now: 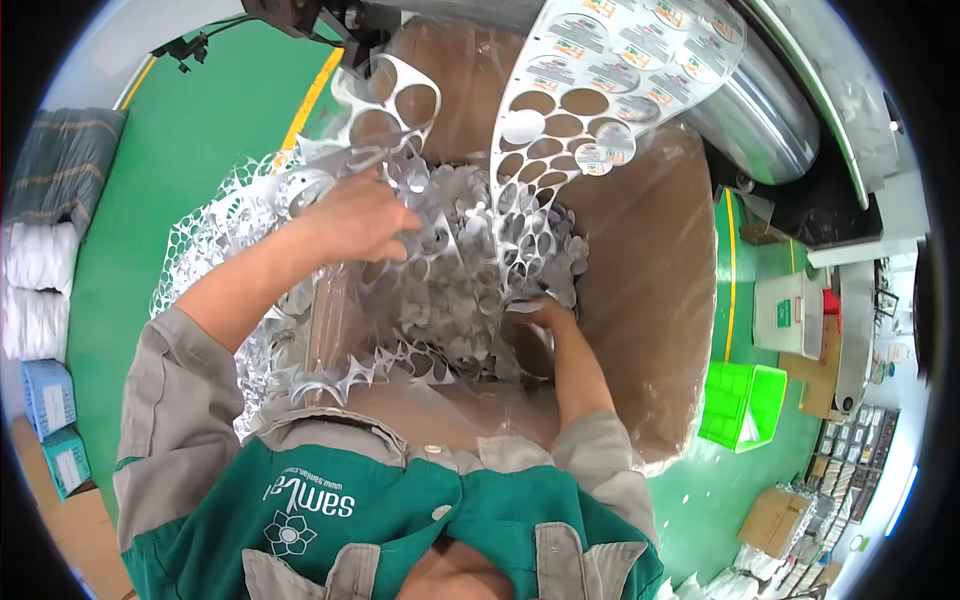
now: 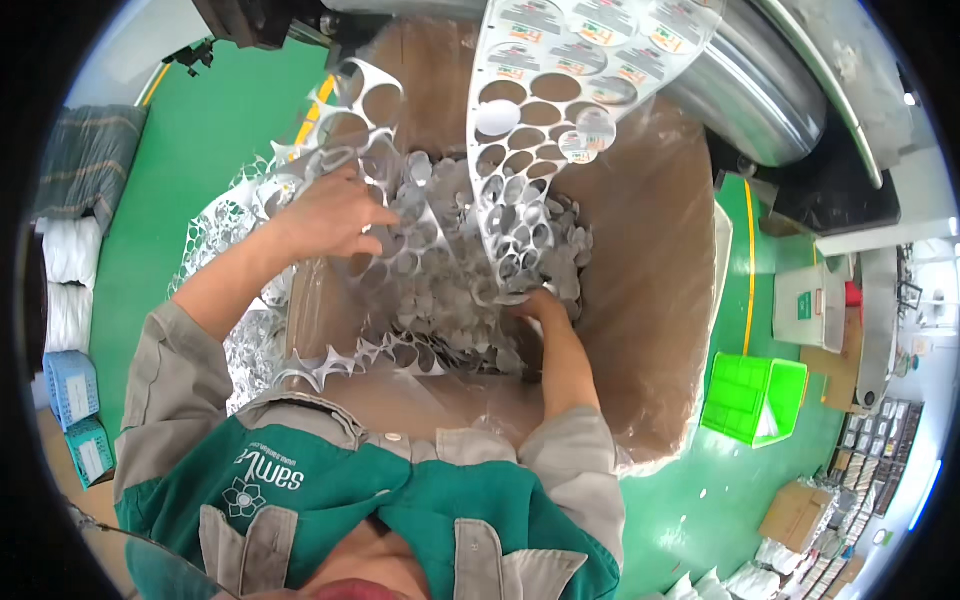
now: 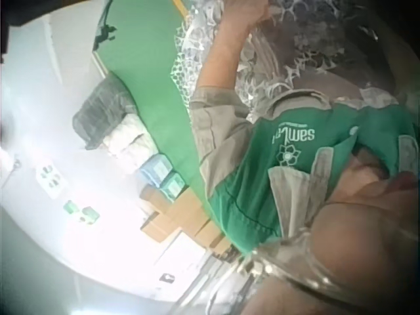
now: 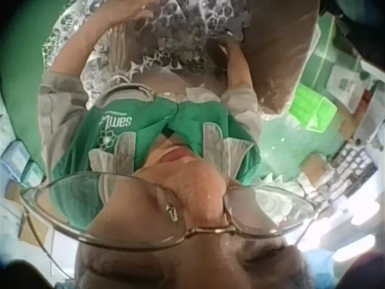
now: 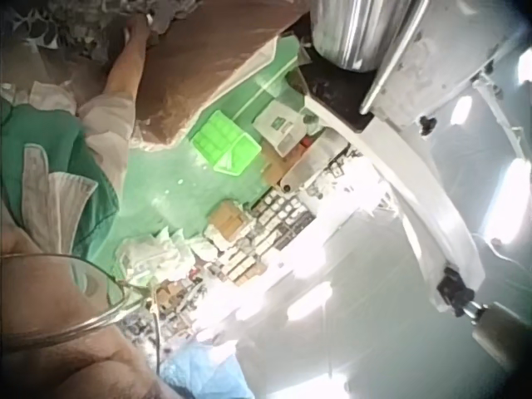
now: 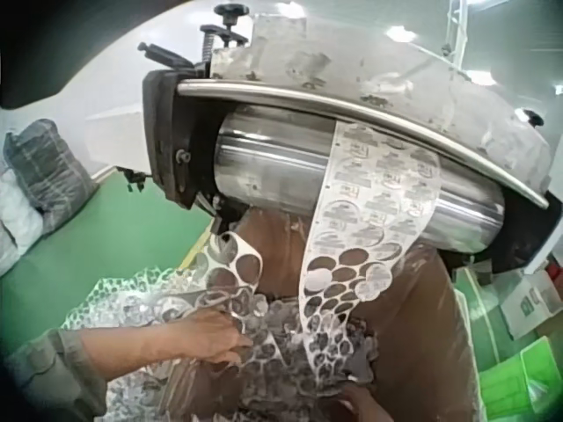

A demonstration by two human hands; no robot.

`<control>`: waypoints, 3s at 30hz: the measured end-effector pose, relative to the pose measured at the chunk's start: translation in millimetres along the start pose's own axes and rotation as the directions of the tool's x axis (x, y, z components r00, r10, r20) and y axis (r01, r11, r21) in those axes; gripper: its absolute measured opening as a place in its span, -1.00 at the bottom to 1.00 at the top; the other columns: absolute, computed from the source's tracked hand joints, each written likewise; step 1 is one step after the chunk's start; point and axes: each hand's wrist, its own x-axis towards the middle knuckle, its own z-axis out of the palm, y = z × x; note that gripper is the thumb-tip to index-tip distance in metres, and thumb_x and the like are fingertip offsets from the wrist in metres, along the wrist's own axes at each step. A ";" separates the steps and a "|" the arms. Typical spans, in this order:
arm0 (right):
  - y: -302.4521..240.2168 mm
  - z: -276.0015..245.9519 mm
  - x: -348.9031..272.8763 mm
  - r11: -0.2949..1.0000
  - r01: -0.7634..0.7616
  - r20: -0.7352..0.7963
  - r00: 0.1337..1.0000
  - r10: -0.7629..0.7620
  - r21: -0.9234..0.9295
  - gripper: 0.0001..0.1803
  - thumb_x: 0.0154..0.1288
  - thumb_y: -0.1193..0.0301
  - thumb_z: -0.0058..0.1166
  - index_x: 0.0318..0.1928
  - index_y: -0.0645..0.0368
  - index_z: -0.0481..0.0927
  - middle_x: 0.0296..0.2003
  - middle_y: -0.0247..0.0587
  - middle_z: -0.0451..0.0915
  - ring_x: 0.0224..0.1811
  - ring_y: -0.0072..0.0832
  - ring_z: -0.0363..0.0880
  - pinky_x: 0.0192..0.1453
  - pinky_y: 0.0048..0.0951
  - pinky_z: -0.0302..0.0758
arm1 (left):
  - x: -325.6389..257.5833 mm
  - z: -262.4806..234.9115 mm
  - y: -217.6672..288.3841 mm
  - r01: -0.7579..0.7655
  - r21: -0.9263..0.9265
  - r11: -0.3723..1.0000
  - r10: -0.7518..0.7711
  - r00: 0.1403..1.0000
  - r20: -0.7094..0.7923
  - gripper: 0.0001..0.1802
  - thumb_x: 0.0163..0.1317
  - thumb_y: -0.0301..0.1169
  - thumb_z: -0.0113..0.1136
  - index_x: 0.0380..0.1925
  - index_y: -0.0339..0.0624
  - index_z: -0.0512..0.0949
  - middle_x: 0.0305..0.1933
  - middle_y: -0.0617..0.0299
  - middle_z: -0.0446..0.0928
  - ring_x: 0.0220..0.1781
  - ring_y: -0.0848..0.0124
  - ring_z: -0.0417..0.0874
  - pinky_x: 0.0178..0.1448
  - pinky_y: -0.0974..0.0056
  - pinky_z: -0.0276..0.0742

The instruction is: The person stands at a workstation and repeatedly picks up a metal disc from a cardboard box filled with similar items. They place the disc into a metal bowl held in their other hand. The person also handles a plastic sheet with circular cutouts, occasionally placing it into the box or holding it while sorting the discs.

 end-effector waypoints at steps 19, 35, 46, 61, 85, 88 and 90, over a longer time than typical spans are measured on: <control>47.3 0.8 5.4 0.884 -0.148 -0.553 0.732 0.399 0.443 -0.19 -0.08 -0.12 0.20 0.08 0.18 0.42 -0.02 -0.09 0.52 0.00 -0.25 0.48 0.03 -0.26 0.40 | 2.7 -5.3 5.1 -0.074 -0.057 0.996 0.071 0.996 -0.051 -0.76 -0.12 -0.22 0.29 -0.39 0.00 0.64 -0.44 0.12 0.59 -0.21 0.17 0.56 0.07 0.16 0.30; -64.4 -227.7 -245.3 -0.074 0.838 -0.703 0.401 -0.586 0.540 -0.33 0.04 0.18 0.22 0.08 0.34 0.35 -0.14 -0.24 0.54 -0.10 -0.58 0.50 -0.01 -0.54 0.43 | -36.6 -85.7 27.9 0.011 -0.727 0.687 -0.249 0.943 -0.220 -0.74 0.22 -0.40 0.02 -0.13 -0.28 0.51 -0.28 0.32 0.56 -0.28 0.52 0.51 -0.13 0.39 0.40; 24.5 -60.7 -44.7 0.999 -0.021 -0.433 0.901 0.037 0.042 -0.42 -0.16 0.10 0.24 -0.22 0.35 0.57 -0.19 0.13 0.56 -0.11 -0.16 0.55 0.00 -0.29 0.45 | -236.6 -211.4 -4.0 -0.163 -0.569 0.806 -0.568 0.054 -0.821 -0.49 0.30 -0.27 -0.09 0.22 -0.21 0.22 0.00 0.07 0.42 0.09 0.31 0.44 0.12 0.26 0.41; -7.6 -69.4 -54.5 0.996 0.092 -0.193 0.977 -0.092 -0.008 -0.35 -0.10 0.00 0.16 -0.12 0.30 0.55 -0.04 0.12 0.50 0.01 -0.17 0.49 0.06 -0.25 0.40 | -134.0 -102.2 41.9 0.108 -0.037 0.994 -0.114 0.944 -0.309 -0.45 0.02 -0.29 0.23 0.06 -0.15 0.41 0.14 0.05 0.38 0.13 0.12 0.40 0.21 0.19 0.27; 3.2 -135.0 -39.8 -0.593 0.614 -0.654 0.734 0.184 0.521 -0.35 0.16 -0.03 0.05 0.15 0.08 0.30 0.02 -0.22 0.41 0.06 -0.27 0.36 0.08 -0.10 0.41 | -40.1 1.6 39.5 -0.099 0.030 0.995 0.102 0.987 -0.126 -0.66 0.01 -0.35 0.13 -0.13 0.03 0.50 -0.46 0.28 0.55 -0.23 0.37 0.55 0.22 0.16 0.14; 36.8 -38.4 31.2 -0.674 0.375 -0.145 0.917 0.372 0.636 -0.45 0.30 0.13 -0.05 0.18 0.20 0.31 0.15 -0.33 0.34 0.17 -0.37 0.27 0.18 -0.26 0.28 | -35.2 7.6 35.9 -0.134 -0.025 0.991 0.126 0.968 -0.215 -0.67 0.00 -0.37 0.12 -0.14 0.01 0.51 -0.47 0.28 0.54 -0.25 0.36 0.54 0.21 0.15 0.17; 17.4 -23.1 24.9 0.256 0.064 -0.178 0.874 0.453 0.965 -0.48 0.29 0.24 -0.04 0.20 0.18 0.28 0.16 -0.14 0.34 0.15 -0.24 0.32 0.19 -0.22 0.28 | -39.3 8.3 37.8 -0.115 -0.057 0.992 0.100 0.970 -0.223 -0.67 0.00 -0.38 0.11 -0.15 0.01 0.52 -0.49 0.28 0.53 -0.26 0.36 0.54 0.20 0.16 0.19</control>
